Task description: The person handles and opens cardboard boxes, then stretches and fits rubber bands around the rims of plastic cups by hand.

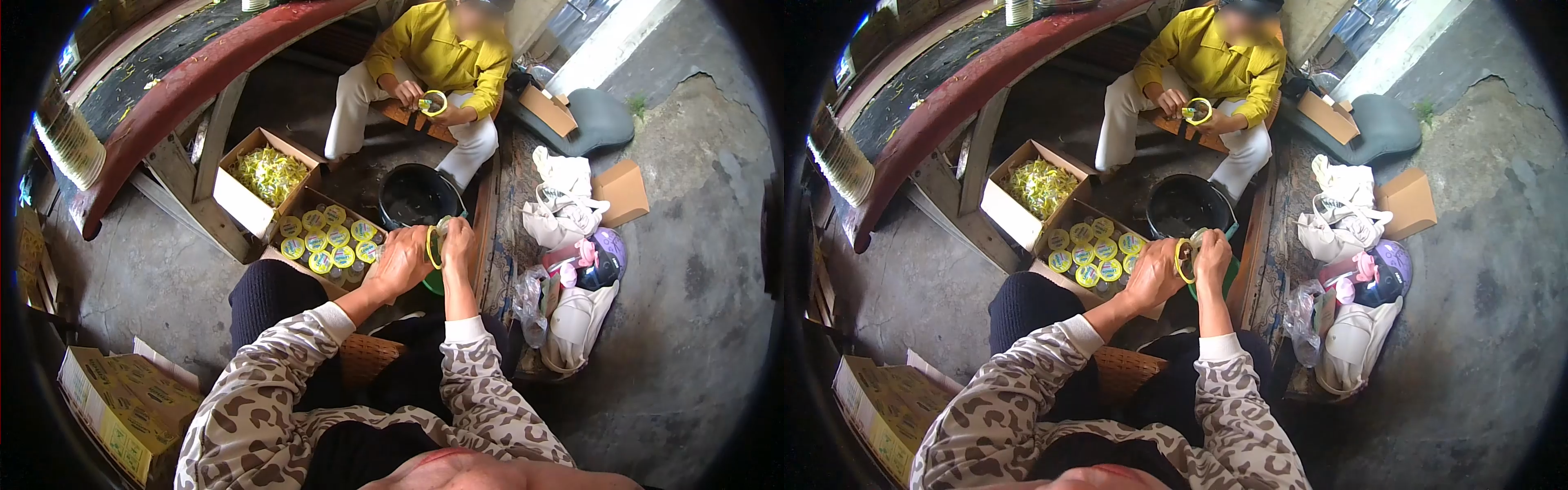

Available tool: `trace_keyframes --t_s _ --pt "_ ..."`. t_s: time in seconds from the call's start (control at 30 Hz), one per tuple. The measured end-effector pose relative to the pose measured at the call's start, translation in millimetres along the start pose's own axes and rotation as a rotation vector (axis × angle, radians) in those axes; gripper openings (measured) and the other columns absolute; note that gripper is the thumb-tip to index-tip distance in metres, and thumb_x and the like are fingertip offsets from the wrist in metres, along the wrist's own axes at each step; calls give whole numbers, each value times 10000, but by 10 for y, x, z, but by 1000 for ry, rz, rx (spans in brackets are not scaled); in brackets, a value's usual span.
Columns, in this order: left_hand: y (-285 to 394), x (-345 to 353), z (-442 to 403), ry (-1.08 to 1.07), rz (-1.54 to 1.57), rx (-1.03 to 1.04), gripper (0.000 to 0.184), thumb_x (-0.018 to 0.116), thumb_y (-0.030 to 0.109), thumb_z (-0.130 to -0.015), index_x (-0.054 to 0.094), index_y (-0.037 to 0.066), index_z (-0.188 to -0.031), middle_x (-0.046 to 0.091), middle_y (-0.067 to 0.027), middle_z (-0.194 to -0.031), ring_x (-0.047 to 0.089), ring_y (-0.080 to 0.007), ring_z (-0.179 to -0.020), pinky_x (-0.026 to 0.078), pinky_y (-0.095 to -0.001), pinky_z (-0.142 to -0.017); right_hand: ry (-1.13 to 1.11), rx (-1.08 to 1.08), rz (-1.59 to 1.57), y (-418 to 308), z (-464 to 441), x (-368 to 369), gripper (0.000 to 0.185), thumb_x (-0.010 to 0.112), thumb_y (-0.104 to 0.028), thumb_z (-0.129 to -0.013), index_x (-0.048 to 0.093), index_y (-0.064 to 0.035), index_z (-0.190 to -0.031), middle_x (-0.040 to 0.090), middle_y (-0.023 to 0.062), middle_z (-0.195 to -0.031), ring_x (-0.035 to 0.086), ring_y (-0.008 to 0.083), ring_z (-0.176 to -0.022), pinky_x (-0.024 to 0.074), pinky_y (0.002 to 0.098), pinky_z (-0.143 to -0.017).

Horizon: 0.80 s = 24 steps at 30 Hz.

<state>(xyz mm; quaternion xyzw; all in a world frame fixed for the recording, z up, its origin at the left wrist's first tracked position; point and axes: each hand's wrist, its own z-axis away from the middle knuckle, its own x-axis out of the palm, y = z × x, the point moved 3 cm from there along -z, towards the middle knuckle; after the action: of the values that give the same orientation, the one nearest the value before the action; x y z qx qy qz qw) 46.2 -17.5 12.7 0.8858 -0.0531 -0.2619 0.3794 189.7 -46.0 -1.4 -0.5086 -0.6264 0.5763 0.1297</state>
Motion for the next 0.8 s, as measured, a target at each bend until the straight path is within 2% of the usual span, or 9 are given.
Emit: trace_keyframes --t_s 0.13,0.2,0.27,0.33,0.43,0.47,0.57,0.7,0.8 --pt "6 33 -7 -1 -24 16 332 716 145 -698 541 8 -944 586 -172 -854 572 -376 -861 433 -455 -783 90 67 -76 134 -27 41 333 432 -235 -872 508 56 -728 522 220 -675 516 356 -633 422 411 -661" --pt "43 25 14 24 -25 17 368 726 137 -684 536 10 -972 583 -168 -868 570 -371 -865 432 -453 -786 205 24 -50 386 -115 38 323 437 -232 -875 496 37 -708 504 168 -630 536 317 -618 441 403 -628" --pt "90 -15 84 51 -27 19 406 736 129 -670 530 13 -1000 580 -163 -882 567 -366 -870 432 -452 -789 318 380 -262 574 -310 -234 269 448 -230 -883 512 -7 -747 524 103 -669 581 238 -647 475 350 -582" --pt "123 -101 196 8 9 112 470 747 99 -646 517 19 -1049 574 -160 -940 561 -362 -905 432 -444 -804 265 433 -612 643 -528 -506 190 476 -193 -903 516 -30 -814 539 72 -750 602 178 -697 532 316 -598" --pt "-14 -259 215 -50 10 -13 572 753 86 -622 475 6 -1115 558 -189 -1015 545 -380 -964 431 -441 -834 58 278 -757 150 -404 -620 158 538 -118 -916 508 2 -817 577 114 -851 634 209 -771 571 339 -767" --pt "-83 -285 204 -66 13 -122 595 749 89 -622 457 -2 -1133 551 -202 -1029 540 -385 -981 431 -441 -844 50 278 -754 65 -338 -632 158 538 -118 -916 508 2 -817 577 114 -851 634 209 -771 571 339 -767" --pt "-232 -292 121 -21 80 -148 595 722 96 -653 407 -22 -1144 543 -222 -1004 538 -384 -979 438 -424 -852 -155 266 -726 -4 -194 -572 91 577 -42 -881 509 14 -859 609 187 -972 654 270 -907 569 353 -785" --pt "-216 -298 44 -74 92 -188 553 765 118 -654 412 -7 -1061 569 -212 -963 563 -375 -939 454 -416 -812 -359 222 -691 -267 -60 -400 183 601 47 -841 443 -18 -909 613 163 -914 666 229 -788 569 332 -747" --pt "-229 -281 68 -84 127 -192 544 792 129 -649 409 8 -1015 594 -196 -930 592 -365 -903 471 -408 -767 -442 163 -493 -322 23 -304 248 556 57 -859 462 -14 -1078 574 114 -908 623 177 -774 520 286 -694"
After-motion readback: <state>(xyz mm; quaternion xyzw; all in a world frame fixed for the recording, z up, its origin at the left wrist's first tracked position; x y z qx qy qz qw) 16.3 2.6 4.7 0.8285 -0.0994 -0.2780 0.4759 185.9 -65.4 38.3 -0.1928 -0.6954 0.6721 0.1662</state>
